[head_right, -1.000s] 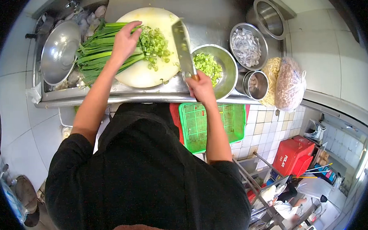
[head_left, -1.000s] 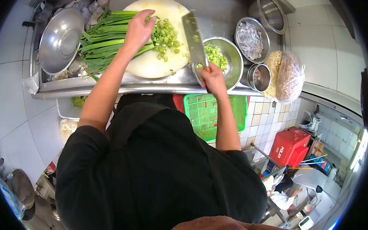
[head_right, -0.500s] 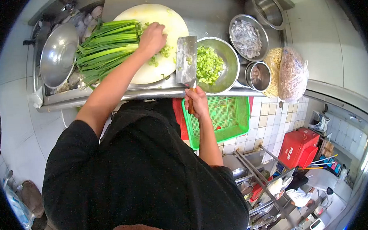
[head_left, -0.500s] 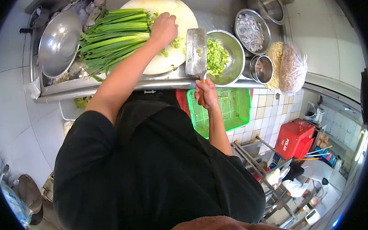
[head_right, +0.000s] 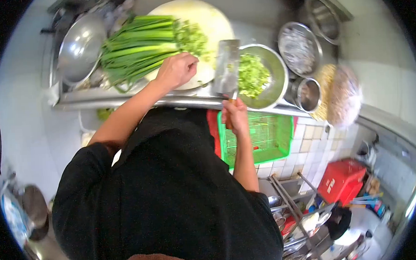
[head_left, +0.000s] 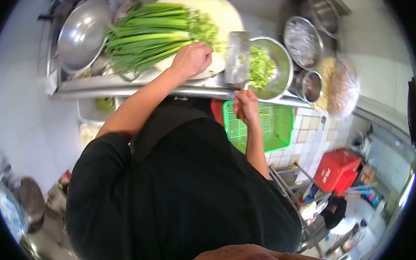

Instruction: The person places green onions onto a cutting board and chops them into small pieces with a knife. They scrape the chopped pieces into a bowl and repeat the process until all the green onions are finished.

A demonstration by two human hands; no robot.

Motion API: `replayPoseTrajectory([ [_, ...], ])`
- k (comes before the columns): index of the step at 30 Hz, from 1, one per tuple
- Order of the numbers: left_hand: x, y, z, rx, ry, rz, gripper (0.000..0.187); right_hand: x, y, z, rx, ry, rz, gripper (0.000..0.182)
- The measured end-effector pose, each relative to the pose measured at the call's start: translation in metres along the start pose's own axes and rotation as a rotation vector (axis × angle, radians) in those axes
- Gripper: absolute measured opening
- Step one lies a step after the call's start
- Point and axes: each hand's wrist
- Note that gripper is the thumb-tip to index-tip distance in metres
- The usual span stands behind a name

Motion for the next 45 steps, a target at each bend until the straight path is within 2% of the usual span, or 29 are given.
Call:
replayPoseTrajectory([
  [2, 0.052, 0.048, 0.000, -0.013, 0.113, 0.092, 0.013, -0.009, 0.009, -0.011, 0.026, 0.043, 0.029, 0.026],
  [4, 0.106, 0.104, -0.002, -0.043, 0.268, 0.227, 0.014, -0.005, 0.004, -0.005, 0.003, 0.000, 0.022, 0.028],
  [7, 0.217, 0.164, 0.020, -0.176, 0.562, 0.266, 0.015, -0.001, -0.001, 0.003, -0.037, -0.033, 0.042, 0.035],
  [9, 0.307, 0.190, 0.053, -0.481, 0.747, 0.387, 0.025, -0.002, 0.000, 0.003, -0.026, -0.053, 0.068, 0.032],
  [10, 0.321, 0.196, 0.057, -0.652, 0.823, 0.477, 0.030, -0.004, 0.000, 0.006, -0.027, -0.045, 0.066, 0.030],
  [12, 0.266, 0.195, 0.036, -0.577, 0.890, 0.542, 0.037, -0.011, 0.006, 0.000, 0.050, -0.042, 0.018, 0.012],
  [13, 0.233, 0.191, 0.026, -0.537, 0.913, 0.582, 0.041, -0.008, 0.003, 0.002, 0.050, -0.005, 0.030, 0.014],
  [14, 0.203, 0.175, 0.022, -0.390, 0.829, 0.443, 0.051, -0.008, 0.002, 0.001, 0.033, -0.008, 0.019, 0.013],
  [15, 0.171, 0.157, 0.017, -0.152, 0.710, 0.336, 0.053, -0.006, 0.000, 0.002, 0.018, 0.010, 0.030, 0.013],
  [16, 0.132, 0.135, 0.005, -0.062, 0.518, 0.233, 0.049, -0.004, -0.003, 0.002, 0.032, 0.036, 0.020, 0.014],
  [18, 0.057, 0.094, -0.015, 0.165, 0.309, 0.153, 0.047, -0.002, -0.005, -0.002, 0.027, 0.060, 0.018, 0.014],
  [20, -0.013, 0.043, -0.003, 0.191, 0.033, 0.100, 0.047, 0.003, -0.009, -0.003, 0.016, 0.054, -0.006, 0.013],
  [21, -0.044, 0.018, 0.007, 0.099, -0.004, 0.096, 0.051, 0.005, -0.011, -0.004, 0.010, 0.049, -0.015, 0.013],
  [23, -0.098, -0.021, 0.038, -0.184, 0.002, 0.185, 0.063, 0.008, -0.015, -0.006, -0.009, 0.063, -0.015, 0.014],
  [25, -0.126, -0.048, 0.051, -0.380, 0.295, 0.284, 0.072, 0.007, -0.017, -0.008, -0.009, 0.074, -0.001, 0.015],
  [26, -0.132, -0.059, 0.059, -0.479, 0.443, 0.331, 0.076, 0.006, -0.018, -0.008, -0.016, 0.069, -0.004, 0.015],
  [27, -0.125, -0.073, 0.071, -0.471, 0.442, 0.300, 0.085, 0.005, -0.020, -0.009, -0.022, 0.062, -0.008, 0.015],
  [30, -0.103, -0.078, 0.039, -0.544, 0.483, 0.335, 0.085, 0.002, -0.028, -0.005, 0.018, 0.019, -0.014, 0.013],
  [34, -0.070, -0.078, 0.030, -0.471, 0.339, 0.376, 0.080, -0.004, -0.038, 0.007, 0.059, -0.001, 0.015, 0.013],
  [35, -0.069, -0.075, 0.030, -0.415, 0.292, 0.367, 0.081, -0.010, -0.037, 0.006, 0.066, 0.006, 0.022, 0.014],
  [38, -0.072, -0.076, 0.035, -0.590, 0.234, 0.144, 0.083, -0.015, -0.038, 0.008, 0.071, 0.018, 0.033, 0.015],
  [41, -0.077, -0.086, 0.045, -0.708, 0.465, 0.176, 0.084, -0.019, -0.037, 0.006, 0.074, 0.012, 0.052, 0.017],
  [44, -0.075, -0.083, 0.037, -0.508, 0.474, 0.176, 0.084, -0.016, -0.040, 0.019, 0.087, -0.033, 0.089, 0.021],
  [45, -0.070, -0.090, 0.043, -0.519, 0.447, 0.112, 0.077, -0.017, -0.042, 0.024, 0.110, -0.050, 0.105, 0.023],
])
Point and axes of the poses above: each hand's wrist, its own x-axis away from the middle knuckle, its own y-axis out of the back of the hand, z = x × y, and after that the axes turned 6 degrees about -y, right-handed
